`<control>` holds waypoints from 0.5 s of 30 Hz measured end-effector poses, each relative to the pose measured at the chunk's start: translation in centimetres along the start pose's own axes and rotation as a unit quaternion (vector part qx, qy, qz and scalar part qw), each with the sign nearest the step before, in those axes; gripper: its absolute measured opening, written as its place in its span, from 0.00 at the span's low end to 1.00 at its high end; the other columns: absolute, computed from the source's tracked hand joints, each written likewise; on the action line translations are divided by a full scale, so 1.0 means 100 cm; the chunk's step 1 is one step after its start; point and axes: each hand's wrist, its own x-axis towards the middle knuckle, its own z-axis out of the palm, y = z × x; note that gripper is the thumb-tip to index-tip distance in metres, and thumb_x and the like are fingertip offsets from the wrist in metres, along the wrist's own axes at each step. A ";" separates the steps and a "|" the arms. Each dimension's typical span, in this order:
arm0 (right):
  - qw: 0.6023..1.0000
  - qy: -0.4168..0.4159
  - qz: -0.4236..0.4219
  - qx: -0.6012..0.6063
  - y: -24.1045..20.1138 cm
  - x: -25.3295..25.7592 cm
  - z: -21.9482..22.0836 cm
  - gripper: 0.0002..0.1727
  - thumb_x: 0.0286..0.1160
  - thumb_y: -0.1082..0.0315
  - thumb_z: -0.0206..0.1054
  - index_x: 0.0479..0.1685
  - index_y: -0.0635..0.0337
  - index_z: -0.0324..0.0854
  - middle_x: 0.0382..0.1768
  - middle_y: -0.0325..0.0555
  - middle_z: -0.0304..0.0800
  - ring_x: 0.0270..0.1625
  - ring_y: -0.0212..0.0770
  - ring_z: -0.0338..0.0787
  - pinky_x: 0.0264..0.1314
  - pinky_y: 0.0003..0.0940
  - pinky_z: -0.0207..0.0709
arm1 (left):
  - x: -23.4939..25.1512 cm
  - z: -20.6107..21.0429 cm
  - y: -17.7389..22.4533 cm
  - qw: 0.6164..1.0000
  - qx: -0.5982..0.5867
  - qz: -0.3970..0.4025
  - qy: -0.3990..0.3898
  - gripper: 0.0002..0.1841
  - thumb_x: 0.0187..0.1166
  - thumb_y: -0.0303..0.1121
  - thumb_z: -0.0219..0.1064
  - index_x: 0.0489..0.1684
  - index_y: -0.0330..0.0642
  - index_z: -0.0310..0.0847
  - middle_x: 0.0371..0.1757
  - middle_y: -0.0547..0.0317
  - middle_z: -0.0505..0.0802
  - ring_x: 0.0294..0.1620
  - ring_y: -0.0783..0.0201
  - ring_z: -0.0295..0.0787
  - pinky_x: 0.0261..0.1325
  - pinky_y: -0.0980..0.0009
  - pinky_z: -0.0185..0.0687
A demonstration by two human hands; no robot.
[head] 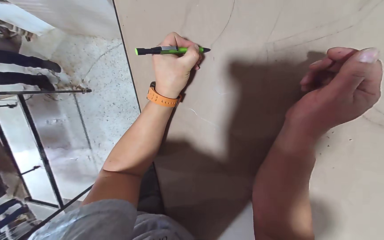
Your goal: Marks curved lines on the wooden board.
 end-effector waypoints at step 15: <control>1.000 -0.021 -0.001 -0.016 0.002 -0.001 -0.004 0.25 0.98 0.63 0.35 0.52 0.64 0.80 0.34 0.40 0.88 0.28 0.34 0.87 0.28 0.28 0.83 | -0.024 -0.001 0.002 1.000 0.025 0.001 0.010 0.04 0.76 0.24 0.71 0.36 0.38 0.80 0.29 0.55 0.95 0.27 0.60 0.94 0.30 0.65 0.94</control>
